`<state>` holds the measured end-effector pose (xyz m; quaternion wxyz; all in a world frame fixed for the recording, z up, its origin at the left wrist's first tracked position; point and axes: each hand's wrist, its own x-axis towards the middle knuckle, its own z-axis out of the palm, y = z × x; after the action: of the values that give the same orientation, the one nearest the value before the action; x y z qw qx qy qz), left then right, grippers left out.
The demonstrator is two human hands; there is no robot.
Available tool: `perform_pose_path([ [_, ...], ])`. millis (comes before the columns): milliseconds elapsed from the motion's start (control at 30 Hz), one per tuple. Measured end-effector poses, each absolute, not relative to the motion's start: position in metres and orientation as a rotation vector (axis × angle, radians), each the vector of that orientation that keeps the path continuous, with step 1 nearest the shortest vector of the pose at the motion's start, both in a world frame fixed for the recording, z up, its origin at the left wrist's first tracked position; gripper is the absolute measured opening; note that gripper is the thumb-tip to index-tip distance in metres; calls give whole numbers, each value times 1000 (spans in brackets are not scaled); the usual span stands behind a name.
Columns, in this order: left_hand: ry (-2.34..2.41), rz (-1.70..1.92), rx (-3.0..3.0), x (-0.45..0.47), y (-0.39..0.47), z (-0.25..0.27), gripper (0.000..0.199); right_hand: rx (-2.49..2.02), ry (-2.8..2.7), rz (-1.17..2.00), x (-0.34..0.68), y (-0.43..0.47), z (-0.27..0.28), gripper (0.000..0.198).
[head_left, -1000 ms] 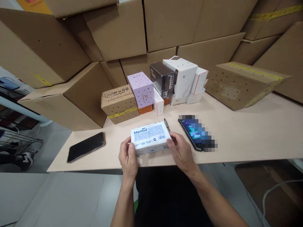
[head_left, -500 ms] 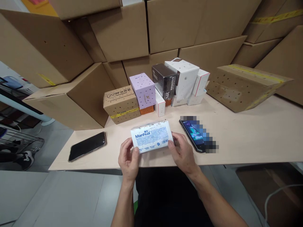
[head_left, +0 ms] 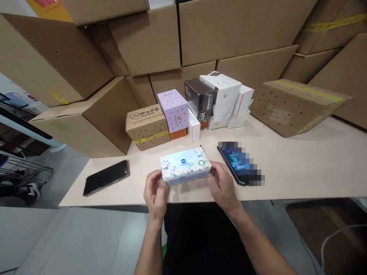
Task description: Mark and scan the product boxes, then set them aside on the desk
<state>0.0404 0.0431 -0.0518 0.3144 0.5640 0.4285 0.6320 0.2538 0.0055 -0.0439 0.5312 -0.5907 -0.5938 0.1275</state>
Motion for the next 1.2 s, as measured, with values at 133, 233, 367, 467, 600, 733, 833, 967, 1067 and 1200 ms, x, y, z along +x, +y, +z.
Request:
perform_pose_path([
  [133, 1148, 1654, 1399, 42, 43, -50, 29, -1400, -1402, 341, 255, 3, -43, 27],
  [233, 1205, 1616, 1324, 44, 44, -50, 35, -1394, -1389, 329, 254, 3, -40, 27],
  [367, 1255, 1594, 1367, 44, 48, -50, 41, -1402, -1399, 314, 254, 3, -37, 27],
  [467, 1234, 1637, 1383, 43, 50, -52, 42, -1382, -1446, 315, 254, 3, -36, 31],
  [600, 1199, 1722, 1396, 43, 49, -53, 42, -1325, -1480, 319, 255, 3, -35, 35],
  [733, 1228, 1733, 1481, 43, 46, -48, 30, -1317, -1455, 332, 255, 3, -34, 28],
  [833, 1198, 1731, 1495, 43, 43, -47, 25, -1345, -1416, 308, 254, 3, -35, 17],
  [967, 1050, 1725, 1475, 40, 40, -53, 34, -1349, -1395, 231, 253, 5, -40, 12],
  [1067, 1014, 1702, 1505, 39, 40, -57, 47, -1367, -1392, 249, 253, 6, -44, 25],
  [1200, 1022, 1673, 1614, 40, 42, -57, 52, -1409, -1382, 277, 252, 6, -47, 28],
])
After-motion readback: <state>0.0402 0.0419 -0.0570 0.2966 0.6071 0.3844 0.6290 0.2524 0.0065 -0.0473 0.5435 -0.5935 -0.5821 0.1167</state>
